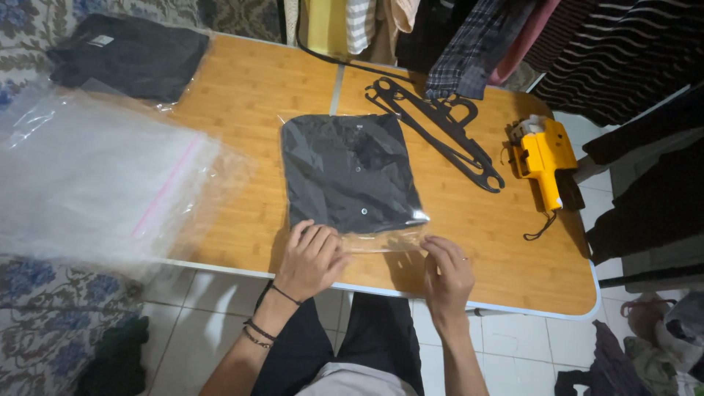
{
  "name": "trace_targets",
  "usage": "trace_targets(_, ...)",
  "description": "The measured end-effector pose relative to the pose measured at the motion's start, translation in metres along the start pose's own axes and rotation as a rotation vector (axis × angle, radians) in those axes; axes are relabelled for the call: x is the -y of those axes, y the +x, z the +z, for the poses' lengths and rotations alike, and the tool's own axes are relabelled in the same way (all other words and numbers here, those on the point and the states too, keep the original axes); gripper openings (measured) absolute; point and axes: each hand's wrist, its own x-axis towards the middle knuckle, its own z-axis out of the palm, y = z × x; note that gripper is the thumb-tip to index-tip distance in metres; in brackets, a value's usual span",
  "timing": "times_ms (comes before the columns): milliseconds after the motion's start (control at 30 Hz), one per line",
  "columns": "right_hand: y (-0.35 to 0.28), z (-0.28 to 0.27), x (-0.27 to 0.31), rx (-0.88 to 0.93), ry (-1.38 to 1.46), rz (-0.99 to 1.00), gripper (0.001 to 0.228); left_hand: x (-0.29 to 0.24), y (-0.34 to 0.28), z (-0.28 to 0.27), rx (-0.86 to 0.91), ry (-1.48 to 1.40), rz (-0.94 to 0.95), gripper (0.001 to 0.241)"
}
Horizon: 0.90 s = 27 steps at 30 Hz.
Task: The person folds a pink shirt on a table, uses a handheld steamer to smooth it, and places it on a hanger in a closet. They then remove a black shirt from a plastic bag, unfold it, and smooth it out on the table.
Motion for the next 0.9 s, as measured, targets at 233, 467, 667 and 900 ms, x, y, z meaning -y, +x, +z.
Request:
trace_targets(233, 0.003, -0.017, -0.017, 0.073, -0.062, -0.132, 0.032, 0.004, -0.014, -0.003, -0.016, 0.037, 0.048, 0.011)
trace_targets(467, -0.010, -0.019, -0.044, 0.133, -0.085, -0.220, 0.031, 0.012, -0.028, -0.012, 0.038, 0.110, 0.131, 0.033)
trace_targets(667, -0.011, -0.014, -0.030, 0.104, -0.113, -0.174, 0.028, 0.012, -0.034, -0.016, 0.104, 0.079, 0.120, 0.034)
trace_targets(900, -0.018, -0.010, -0.038, 0.089, -0.172, -0.037, 0.022, 0.003, -0.031, -0.022, 0.115, 0.051, 0.160, 0.043)
